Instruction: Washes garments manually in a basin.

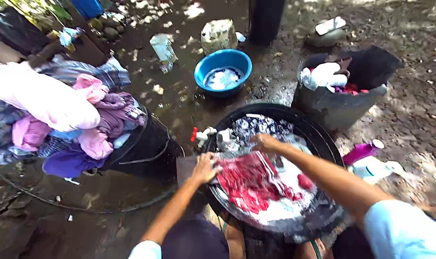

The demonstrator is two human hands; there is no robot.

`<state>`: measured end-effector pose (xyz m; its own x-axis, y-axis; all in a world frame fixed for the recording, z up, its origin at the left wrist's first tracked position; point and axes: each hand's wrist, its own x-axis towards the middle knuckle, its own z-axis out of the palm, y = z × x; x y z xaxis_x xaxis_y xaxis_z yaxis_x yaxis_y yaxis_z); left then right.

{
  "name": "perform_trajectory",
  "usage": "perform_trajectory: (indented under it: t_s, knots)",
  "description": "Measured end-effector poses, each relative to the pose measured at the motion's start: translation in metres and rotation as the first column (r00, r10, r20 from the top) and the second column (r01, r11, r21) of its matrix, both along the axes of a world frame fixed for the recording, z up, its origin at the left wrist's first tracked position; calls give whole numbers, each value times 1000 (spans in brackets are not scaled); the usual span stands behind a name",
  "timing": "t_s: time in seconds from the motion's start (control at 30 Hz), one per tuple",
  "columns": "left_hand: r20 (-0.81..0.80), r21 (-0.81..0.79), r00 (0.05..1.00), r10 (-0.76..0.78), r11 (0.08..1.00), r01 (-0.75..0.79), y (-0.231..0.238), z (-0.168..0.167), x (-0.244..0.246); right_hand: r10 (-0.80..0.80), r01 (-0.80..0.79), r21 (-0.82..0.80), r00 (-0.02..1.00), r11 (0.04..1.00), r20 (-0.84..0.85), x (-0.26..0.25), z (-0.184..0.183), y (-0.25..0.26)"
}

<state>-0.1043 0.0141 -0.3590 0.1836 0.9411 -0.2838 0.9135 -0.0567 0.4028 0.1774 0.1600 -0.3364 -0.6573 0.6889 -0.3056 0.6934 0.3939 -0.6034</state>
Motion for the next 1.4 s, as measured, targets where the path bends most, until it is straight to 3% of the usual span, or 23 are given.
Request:
perform_trajectory:
  t_s: [0.1,0.2,0.33,0.43,0.53,0.63,0.7,0.8,0.93,1.03,1.1,1.17,1.23,1.27,1.4]
  knots:
    - [31,74,994,102,992,-104,0,0,3,-169,156,-109,978,982,-120,-86,-38,34]
    - [30,49,994,107,993,-109,-2,4,6,-214,221,-99,974,970,78,-142,-58,44]
    - [18,39,994,104,994,-104,1,1,2,-205,216,-10,942,976,265,-162,-79,33]
    - [15,20,994,107,994,-107,3,-3,3,-314,317,-14,943,948,106,-146,-85,34]
    - [9,-1,995,100,995,-100,3,-2,5,-570,570,-93,770,816,-288,-113,-54,33]
    - [5,29,994,107,994,-107,4,-3,5,-591,634,-189,514,750,-622,-66,13,16]
    - [23,53,992,127,990,-128,3,1,6,-554,619,-187,476,763,-683,-24,59,-1]
    - [16,25,991,132,991,-133,3,12,6,-521,609,-116,548,785,-654,43,93,-29]
    - [-14,170,996,86,982,-82,3,-28,5,-559,626,-121,572,770,-600,115,100,-61]
    - [23,160,990,136,977,-138,2,-21,10,-613,593,-233,588,770,-527,152,83,-73]
    - [24,144,988,151,978,-153,0,-15,14,-665,636,-206,672,744,-326,163,50,-77]
    - [-14,101,989,150,984,-147,-4,-21,21,-672,674,-128,738,728,60,168,-2,-94]
    - [-67,61,988,142,989,-138,-3,-21,21,-556,618,-79,749,782,362,155,-58,-110]
    - [-69,50,986,150,988,-147,-3,-16,21,-497,581,-80,752,810,433,139,-78,-117]
    - [-36,25,984,173,985,-173,-4,-1,23,-489,612,-84,700,786,520,79,-110,-148]
